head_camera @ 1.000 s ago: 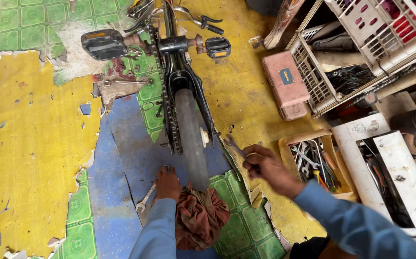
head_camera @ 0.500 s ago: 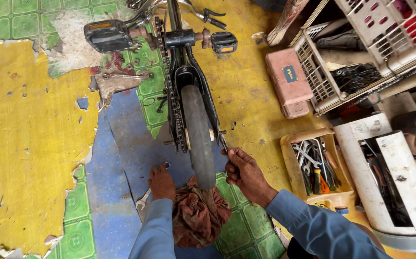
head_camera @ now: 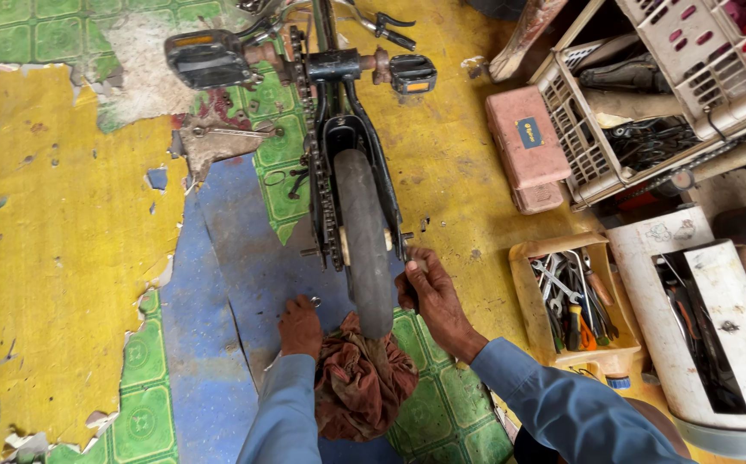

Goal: The person kneels beside a small bicycle lying on the floor and uses a wrench to loosen and tighten the rear wheel axle nut, steadying the wheel with the other hand. They reposition the wrench repeatedly on the nut and adjust the wheel by hand before resuming turning the fastener.

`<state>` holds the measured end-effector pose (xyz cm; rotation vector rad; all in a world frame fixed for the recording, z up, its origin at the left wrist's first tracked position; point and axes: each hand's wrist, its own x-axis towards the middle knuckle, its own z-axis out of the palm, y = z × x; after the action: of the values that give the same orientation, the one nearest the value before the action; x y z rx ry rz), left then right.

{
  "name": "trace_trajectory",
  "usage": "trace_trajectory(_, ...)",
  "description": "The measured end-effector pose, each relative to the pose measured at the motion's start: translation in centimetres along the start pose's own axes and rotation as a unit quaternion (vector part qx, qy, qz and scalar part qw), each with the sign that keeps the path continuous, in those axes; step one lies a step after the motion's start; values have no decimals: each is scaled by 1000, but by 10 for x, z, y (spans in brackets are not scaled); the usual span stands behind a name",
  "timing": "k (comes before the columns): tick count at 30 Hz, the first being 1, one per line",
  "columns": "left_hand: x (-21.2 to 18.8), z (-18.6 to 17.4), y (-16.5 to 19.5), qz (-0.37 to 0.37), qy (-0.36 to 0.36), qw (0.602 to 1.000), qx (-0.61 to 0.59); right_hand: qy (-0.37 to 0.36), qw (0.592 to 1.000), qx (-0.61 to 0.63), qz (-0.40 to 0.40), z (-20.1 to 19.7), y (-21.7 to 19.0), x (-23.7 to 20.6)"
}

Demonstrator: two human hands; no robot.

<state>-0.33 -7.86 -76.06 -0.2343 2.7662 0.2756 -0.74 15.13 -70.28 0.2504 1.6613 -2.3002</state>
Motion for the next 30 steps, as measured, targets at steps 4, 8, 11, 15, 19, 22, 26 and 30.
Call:
trace_trajectory(4, 3, -12, -4, 12, 74, 981, -181, 4, 997, -73, -9, 0, -3, 2)
trace_trajectory(8, 27, -46, -5, -84, 160, 930, -321, -6, 998, -67, -14, 1, 1, 11)
trace_trajectory(11, 44, -87, -14, -93, 106, 891, -431, -13, 998, -61, -21, 6, 7, 15)
trace_trajectory(15, 45, -138, -38, -93, -51, 830, -548, -27, 998, -52, -2, 9, 3, 12)
trace_trajectory(19, 16, -150, -57, -41, -88, 757, -646, -63, 998, -28, -5, 13, -4, 7)
trace_trajectory(22, -4, -138, -60, -52, -103, 729, -675, -45, 997, -57, 1, 15, -7, 5)
trace_trajectory(26, -9, -132, -62, -45, -123, 729, -672, -36, 998, -55, 13, 15, -9, 3)
trace_trajectory(30, -7, -136, -67, -62, -181, 674, -714, -46, 999, -27, 8, 15, -10, 1)
